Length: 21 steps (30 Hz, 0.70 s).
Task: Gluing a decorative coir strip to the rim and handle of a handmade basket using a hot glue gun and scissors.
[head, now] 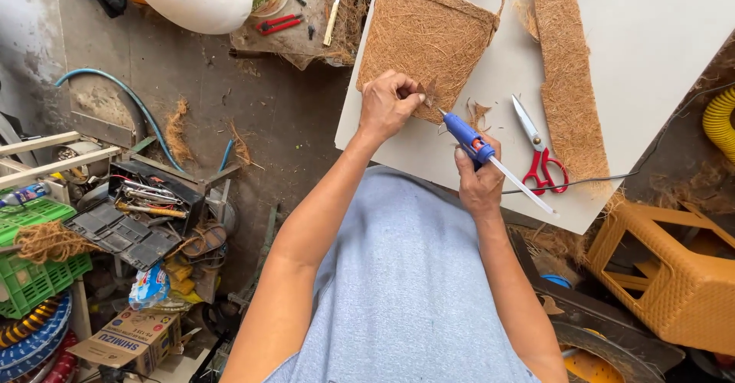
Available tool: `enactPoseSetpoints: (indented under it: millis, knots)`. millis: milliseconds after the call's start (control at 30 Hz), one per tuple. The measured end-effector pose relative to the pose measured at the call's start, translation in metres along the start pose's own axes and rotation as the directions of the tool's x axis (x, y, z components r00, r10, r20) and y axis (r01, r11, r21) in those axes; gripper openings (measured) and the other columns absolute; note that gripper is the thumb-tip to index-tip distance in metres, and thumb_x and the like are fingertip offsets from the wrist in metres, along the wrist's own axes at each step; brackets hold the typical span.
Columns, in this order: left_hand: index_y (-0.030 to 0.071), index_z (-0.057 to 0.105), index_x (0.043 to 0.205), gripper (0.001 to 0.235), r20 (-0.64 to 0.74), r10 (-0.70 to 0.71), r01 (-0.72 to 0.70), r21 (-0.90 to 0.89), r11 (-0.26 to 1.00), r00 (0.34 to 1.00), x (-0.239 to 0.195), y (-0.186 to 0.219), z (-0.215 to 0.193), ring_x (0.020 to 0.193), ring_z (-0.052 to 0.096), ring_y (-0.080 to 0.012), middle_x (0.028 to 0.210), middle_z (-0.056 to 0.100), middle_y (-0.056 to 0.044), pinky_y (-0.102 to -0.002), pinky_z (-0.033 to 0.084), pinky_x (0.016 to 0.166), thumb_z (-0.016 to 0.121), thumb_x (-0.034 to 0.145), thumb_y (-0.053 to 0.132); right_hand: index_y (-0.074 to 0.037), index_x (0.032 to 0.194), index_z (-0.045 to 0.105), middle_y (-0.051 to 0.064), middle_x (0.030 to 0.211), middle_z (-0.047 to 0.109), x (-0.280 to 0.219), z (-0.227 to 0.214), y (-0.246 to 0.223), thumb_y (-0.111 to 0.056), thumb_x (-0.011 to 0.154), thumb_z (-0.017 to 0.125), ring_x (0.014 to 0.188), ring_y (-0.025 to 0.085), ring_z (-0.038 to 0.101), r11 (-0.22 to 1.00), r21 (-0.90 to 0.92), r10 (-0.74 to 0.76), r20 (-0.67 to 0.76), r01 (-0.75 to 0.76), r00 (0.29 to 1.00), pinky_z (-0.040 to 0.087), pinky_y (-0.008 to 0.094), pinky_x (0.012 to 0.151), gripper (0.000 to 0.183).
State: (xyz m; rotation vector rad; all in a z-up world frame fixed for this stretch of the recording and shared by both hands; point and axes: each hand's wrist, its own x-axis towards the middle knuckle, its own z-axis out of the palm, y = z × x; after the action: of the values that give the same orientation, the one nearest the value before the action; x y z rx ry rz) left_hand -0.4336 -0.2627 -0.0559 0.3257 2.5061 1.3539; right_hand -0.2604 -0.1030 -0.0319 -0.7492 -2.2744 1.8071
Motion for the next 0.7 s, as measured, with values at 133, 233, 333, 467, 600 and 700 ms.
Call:
enactPoseSetpoints:
  millis: [133,233,333,467,600,700]
  knots:
    - [0.021,0.07,0.07,0.011,0.019,-0.001,0.002,-0.066,0.998,1.0,0.001,-0.005,-0.001,0.065,0.067,-0.0201,0.064,0.058,-0.001,-0.03,0.049,0.067,0.08,0.067,0.024,-0.003,0.114,0.055,0.014,0.077,0.063,0.004,0.003,-0.003,-0.013,0.1,0.066,0.061,0.019,0.056,0.999,0.043,-0.005,0.007,0.004,1.0,0.046,0.031,0.058,0.02]
    - [0.016,0.072,0.076,0.01,0.083,-0.006,0.019,-0.163,0.986,0.997,0.003,-0.007,-0.006,0.062,0.063,-0.0161,0.069,0.059,-0.003,-0.027,0.048,0.06,0.081,0.071,0.016,-0.004,0.115,0.056,0.013,0.077,0.064,0.004,0.006,-0.001,-0.015,0.099,0.068,0.059,0.018,0.057,0.998,0.059,-0.001,0.006,0.001,1.0,0.046,0.029,0.055,0.023]
    - [0.016,0.074,0.079,0.009,0.132,-0.044,0.075,-0.239,0.968,0.99,0.002,-0.017,-0.01,0.064,0.061,-0.0138,0.073,0.06,-0.003,-0.026,0.048,0.06,0.081,0.074,0.015,-0.004,0.115,0.056,0.012,0.076,0.062,0.003,0.006,0.005,-0.013,0.099,0.067,0.058,0.018,0.056,0.999,0.039,-0.016,0.019,0.016,1.0,0.045,0.029,0.052,0.021]
    - [0.016,0.075,0.081,0.011,0.149,-0.068,0.109,-0.284,0.953,0.986,0.001,-0.024,-0.007,0.064,0.062,-0.0116,0.076,0.061,-0.002,-0.024,0.049,0.059,0.083,0.073,0.015,-0.004,0.116,0.056,0.011,0.076,0.062,0.004,0.01,0.0,-0.015,0.1,0.065,0.058,0.016,0.055,0.997,0.067,-0.023,0.012,0.023,1.0,0.044,0.027,0.053,0.021]
    - [0.015,0.074,0.081,0.01,0.13,-0.074,0.113,-0.332,0.936,0.989,0.002,-0.026,-0.006,0.067,0.059,-0.0093,0.077,0.061,-0.002,-0.023,0.048,0.059,0.082,0.074,0.015,-0.004,0.116,0.055,0.012,0.076,0.062,0.005,0.008,-0.001,-0.015,0.101,0.064,0.058,0.017,0.055,0.998,0.059,-0.024,0.024,0.023,0.999,0.045,0.028,0.054,0.021]
    - [0.015,0.075,0.081,0.01,0.121,-0.101,0.14,-0.382,0.913,0.988,0.003,-0.038,-0.003,0.069,0.059,-0.0083,0.078,0.062,-0.002,-0.022,0.047,0.062,0.082,0.075,0.016,-0.004,0.117,0.055,0.011,0.075,0.06,0.004,0.01,0.0,-0.016,0.102,0.064,0.058,0.017,0.055,0.998,0.069,-0.017,0.027,0.015,0.999,0.045,0.028,0.055,0.021]
